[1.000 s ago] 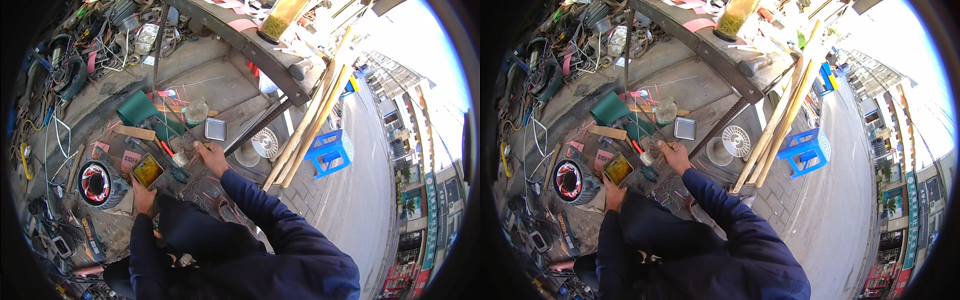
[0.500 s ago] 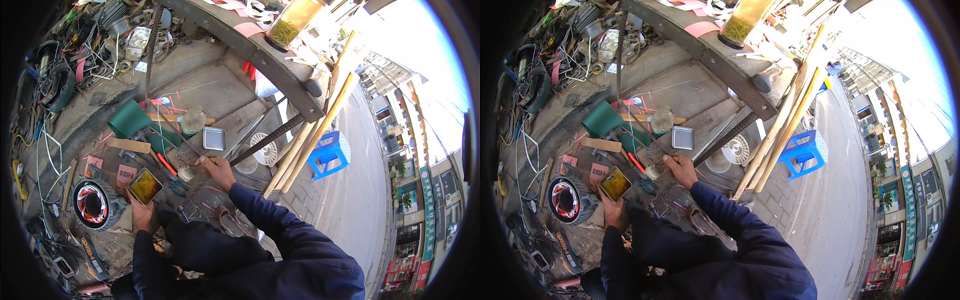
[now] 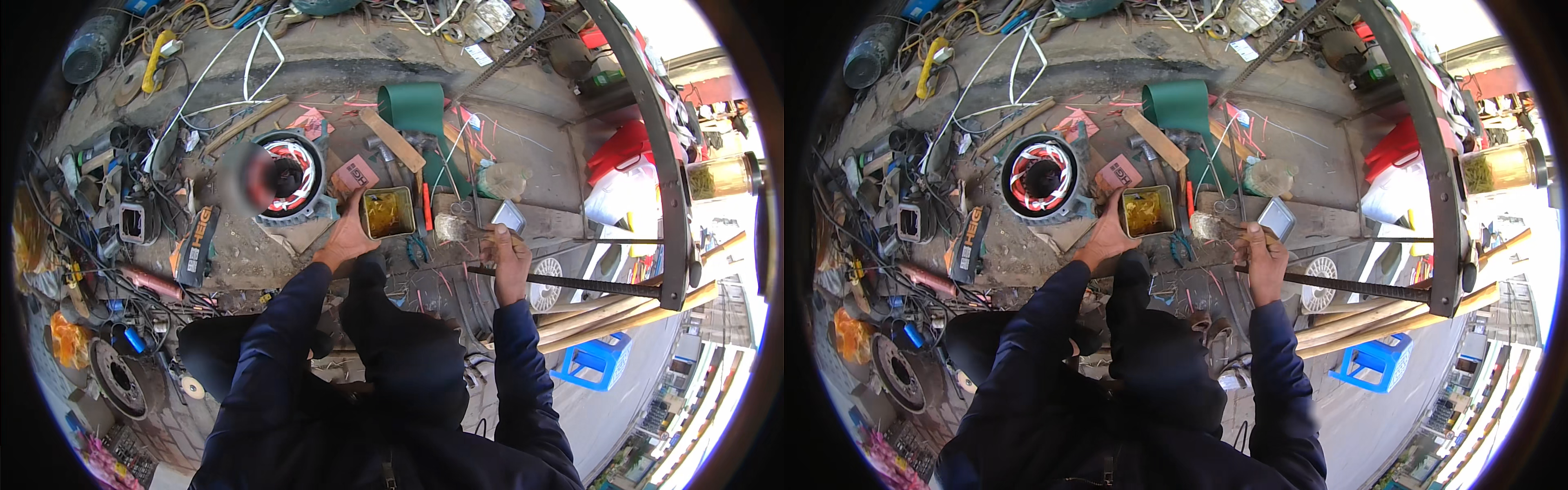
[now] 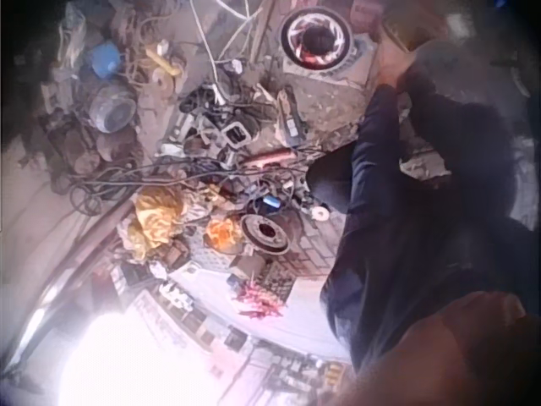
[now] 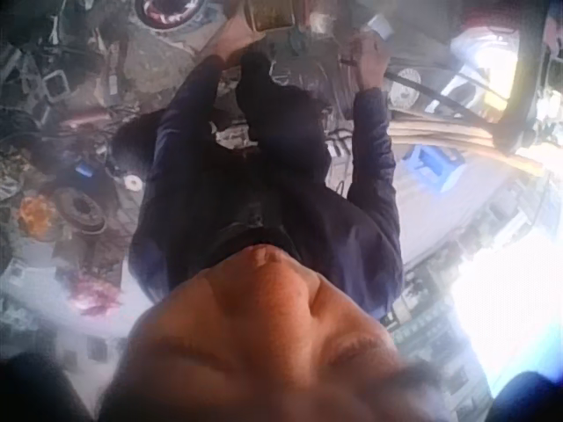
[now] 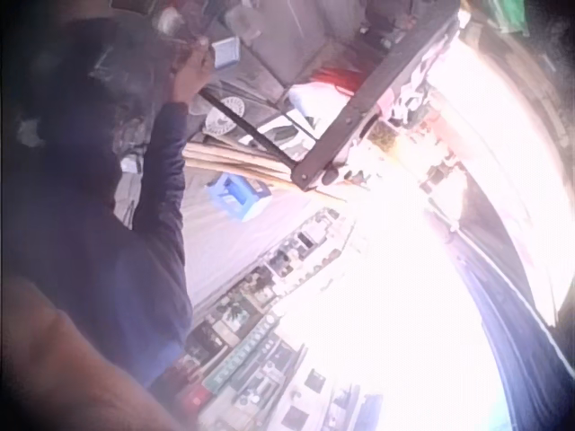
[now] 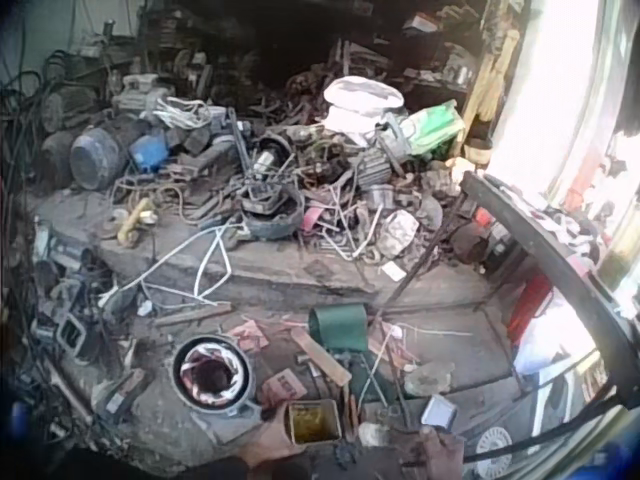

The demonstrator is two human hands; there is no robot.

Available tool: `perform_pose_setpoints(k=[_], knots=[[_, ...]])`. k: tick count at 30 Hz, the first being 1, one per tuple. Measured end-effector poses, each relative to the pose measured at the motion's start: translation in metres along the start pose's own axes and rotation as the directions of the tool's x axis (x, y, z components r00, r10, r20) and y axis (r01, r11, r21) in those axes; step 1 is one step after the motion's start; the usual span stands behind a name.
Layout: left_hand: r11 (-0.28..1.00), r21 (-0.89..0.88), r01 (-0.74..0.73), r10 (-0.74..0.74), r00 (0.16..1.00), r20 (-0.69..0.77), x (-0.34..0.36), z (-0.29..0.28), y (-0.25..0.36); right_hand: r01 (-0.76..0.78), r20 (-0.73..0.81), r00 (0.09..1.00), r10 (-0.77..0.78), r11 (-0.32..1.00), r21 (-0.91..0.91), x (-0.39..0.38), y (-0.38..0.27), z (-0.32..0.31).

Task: The person picks up a small metal tin, opens it, and walks through a cluttered workshop. They sit on the floor, open a cylindrical container, and transfer some of its contents into the tin. They then stand, return to a workbench, and use a brush to stir the contents of the tin.

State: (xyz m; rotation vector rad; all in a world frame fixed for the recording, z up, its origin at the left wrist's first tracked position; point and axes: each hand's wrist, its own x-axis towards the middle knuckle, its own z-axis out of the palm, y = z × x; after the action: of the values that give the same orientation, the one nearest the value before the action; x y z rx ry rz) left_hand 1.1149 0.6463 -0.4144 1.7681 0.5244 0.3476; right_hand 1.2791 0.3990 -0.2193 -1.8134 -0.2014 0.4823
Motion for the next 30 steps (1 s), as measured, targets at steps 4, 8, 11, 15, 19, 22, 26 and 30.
perform_pose_setpoints(k=[4, 8, 11, 15, 19, 22, 26, 30], knots=[[0.985, 0.13, -0.116, 0.121, 0.992, -0.033, -0.003, -0.004, 0.029, 0.113, 0.125, 0.986, -0.107, 0.993, -0.045, -0.006, -0.05, 0.02], [0.963, 0.093, -0.254, 0.26, 0.964, -0.057, -0.004, -0.02, 0.086, 0.252, 0.269, 0.94, -0.21, 0.958, -0.133, -0.018, -0.109, 0.04], [0.923, 0.139, -0.359, 0.375, 0.919, -0.119, -0.008, -0.045, 0.143, 0.344, 0.368, 0.893, -0.259, 0.92, -0.189, -0.03, -0.158, 0.055], [0.885, 0.172, -0.432, 0.46, 0.87, -0.18, -0.028, -0.095, 0.211, 0.549, 0.501, 0.792, -0.348, 0.765, -0.337, -0.054, -0.223, 0.08], [0.844, 0.267, -0.465, 0.523, 0.825, -0.215, -0.064, -0.149, 0.245, 0.718, 0.655, 0.632, -0.414, 0.631, -0.293, -0.087, -0.273, 0.114], [0.825, 0.311, -0.473, 0.553, 0.789, -0.267, -0.097, -0.181, 0.249, 0.826, 0.743, 0.514, -0.428, 0.48, -0.295, -0.112, -0.296, 0.146], [0.853, 0.312, -0.417, 0.511, 0.788, -0.344, -0.138, -0.214, 0.241, 0.906, 0.826, 0.373, -0.423, 0.36, -0.224, -0.14, -0.304, 0.189], [0.875, 0.27, -0.403, 0.483, 0.772, -0.414, -0.165, -0.236, 0.225, 0.9, 0.896, 0.357, -0.262, 0.353, -0.256, -0.16, -0.293, 0.224]])
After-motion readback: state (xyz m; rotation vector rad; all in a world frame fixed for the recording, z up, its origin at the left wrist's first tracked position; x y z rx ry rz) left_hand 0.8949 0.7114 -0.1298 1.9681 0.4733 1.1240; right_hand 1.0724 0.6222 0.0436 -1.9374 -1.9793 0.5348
